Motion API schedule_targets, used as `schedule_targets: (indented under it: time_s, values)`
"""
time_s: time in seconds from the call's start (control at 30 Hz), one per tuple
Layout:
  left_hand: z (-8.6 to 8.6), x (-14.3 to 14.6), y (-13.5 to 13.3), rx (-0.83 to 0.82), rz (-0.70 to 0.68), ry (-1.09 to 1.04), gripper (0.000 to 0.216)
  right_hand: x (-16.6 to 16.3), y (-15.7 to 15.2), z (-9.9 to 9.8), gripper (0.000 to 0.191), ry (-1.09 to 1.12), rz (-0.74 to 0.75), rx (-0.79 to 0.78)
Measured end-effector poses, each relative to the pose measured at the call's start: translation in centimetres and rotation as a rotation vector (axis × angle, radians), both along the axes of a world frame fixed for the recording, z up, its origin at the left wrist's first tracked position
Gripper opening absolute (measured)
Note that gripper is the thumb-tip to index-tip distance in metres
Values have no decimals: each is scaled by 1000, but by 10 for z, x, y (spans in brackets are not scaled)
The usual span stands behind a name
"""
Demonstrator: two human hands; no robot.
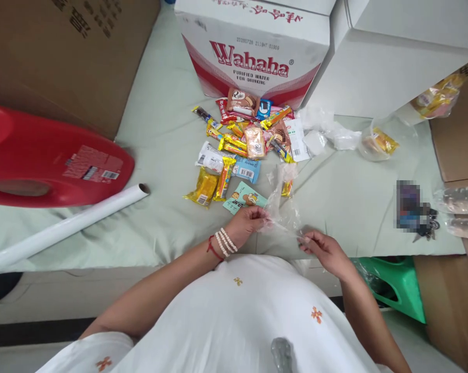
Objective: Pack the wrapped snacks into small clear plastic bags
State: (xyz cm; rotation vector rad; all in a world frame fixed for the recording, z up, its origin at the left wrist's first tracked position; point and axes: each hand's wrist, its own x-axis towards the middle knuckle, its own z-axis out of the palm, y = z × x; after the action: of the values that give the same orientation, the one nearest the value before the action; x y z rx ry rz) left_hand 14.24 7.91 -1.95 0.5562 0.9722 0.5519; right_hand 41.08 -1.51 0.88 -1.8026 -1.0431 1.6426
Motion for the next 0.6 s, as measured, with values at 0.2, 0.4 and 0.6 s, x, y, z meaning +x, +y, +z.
schedule_targets:
  time_s: [0.2,0.4,0.6]
  values:
    - [5,8,-8,126,-55,-8,33,-16,41,9,55,-289,-41,304]
    - [3,1,-10,82,21,-43,31,-63,60,-6,41,-88,-273,257]
    - [-6,-2,-13,-64,130,-70,25,-69,54,6,33,4,-461,349]
